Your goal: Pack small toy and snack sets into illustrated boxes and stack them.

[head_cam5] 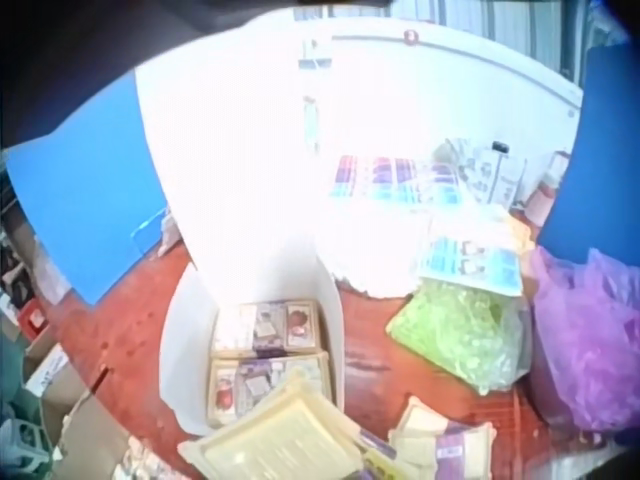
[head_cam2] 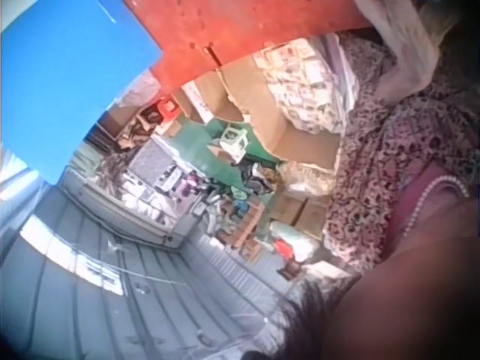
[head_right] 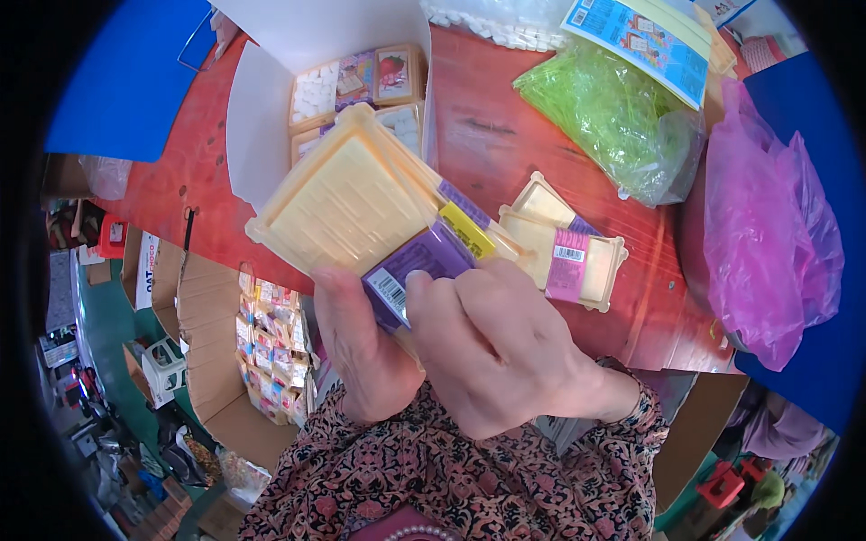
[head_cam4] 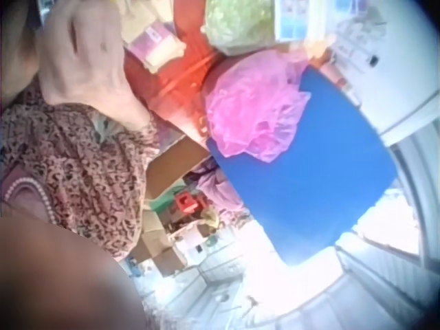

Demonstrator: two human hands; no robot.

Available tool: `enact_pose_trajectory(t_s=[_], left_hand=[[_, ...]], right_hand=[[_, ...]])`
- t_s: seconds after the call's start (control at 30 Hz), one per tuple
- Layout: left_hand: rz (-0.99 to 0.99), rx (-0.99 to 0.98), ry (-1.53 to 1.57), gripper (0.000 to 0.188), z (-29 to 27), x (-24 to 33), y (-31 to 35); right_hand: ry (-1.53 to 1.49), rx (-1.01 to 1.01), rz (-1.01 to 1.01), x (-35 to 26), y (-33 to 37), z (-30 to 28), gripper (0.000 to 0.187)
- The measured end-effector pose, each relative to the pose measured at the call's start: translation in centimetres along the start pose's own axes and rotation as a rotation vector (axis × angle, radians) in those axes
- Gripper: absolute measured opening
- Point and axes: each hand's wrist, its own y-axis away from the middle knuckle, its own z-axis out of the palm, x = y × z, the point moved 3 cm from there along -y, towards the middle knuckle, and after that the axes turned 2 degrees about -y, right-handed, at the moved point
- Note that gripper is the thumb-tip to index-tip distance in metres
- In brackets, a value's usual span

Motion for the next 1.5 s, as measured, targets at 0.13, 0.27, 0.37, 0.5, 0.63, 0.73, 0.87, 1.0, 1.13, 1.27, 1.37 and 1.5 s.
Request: enact_pose_trajectory(t_s=[0.13, 0.27, 0.37, 0.5, 0.63, 0.73, 0.87, 1.0, 1.13, 1.27, 1.37, 1.5], left_hand=[[0.12, 0.022, -0.15, 0.047, -0.2, -0.2, 0.1], [0.244, 0.037, -0.293, 0.045, -0.4, -0.1, 0.2], [0.34, 0.053, -0.404, 0.044, -0.6, -0.2, 0.3], [0.468, 0.07, -0.547, 0.042, -0.1, -0.5, 0.5], [0.596, 0.091, -0.688, 0.041, 0.1, -0.7, 0.5], [0.694, 0.101, -0.783, 0.04, 0.4, -0.7, 0.3], [0.792, 0.113, -0.88, 0.039, 1.0, -0.2, 0.3], [-0.423, 0.244, 0.483, 0.058, 2.6, 1.6, -1.5], [-0.41, 0.107, 0.456, 0.058, 2.1, 1.7, -1.8], [-0.353, 0.052, 0.218, 0.054, 0.8, 0.9, -1.3], [-0.179, -0.045, -0.15, 0.051, 0.3, 0.7, -1.5], [-0.382, 0.008, 0.229, 0.053, 0.7, 1.5, -1.9]], right_hand=[[0.046, 0.0, -0.11, -0.1, -0.1, 0.3, 0.055], [0.056, -0.018, -0.115, -0.2, -0.3, 0.4, 0.052], [0.143, -0.097, -0.032, -0.6, -0.5, 0.0, 0.034], [0.174, -0.089, -0.03, -0.8, -0.4, 0.2, 0.034], [0.101, -0.05, 0.023, -1.3, -0.2, 0.7, 0.036], [0.116, 0.009, 0.053, -1.7, -0.2, 0.8, 0.035], [-0.182, 0.02, 0.034, -0.7, -0.2, 0.2, 0.035], [-0.366, 0.598, 0.316, -0.7, 0.5, -0.2, 0.032], [0.08, 0.048, 0.401, -0.2, -1.0, -1.0, 0.031], [0.236, -0.126, 0.352, -0.8, -0.1, 1.9, 0.055], [0.302, -0.103, 0.204, -1.7, 0.5, 2.6, 0.059], [0.294, -0.21, 0.138, -2.2, 0.2, 2.0, 0.053]])
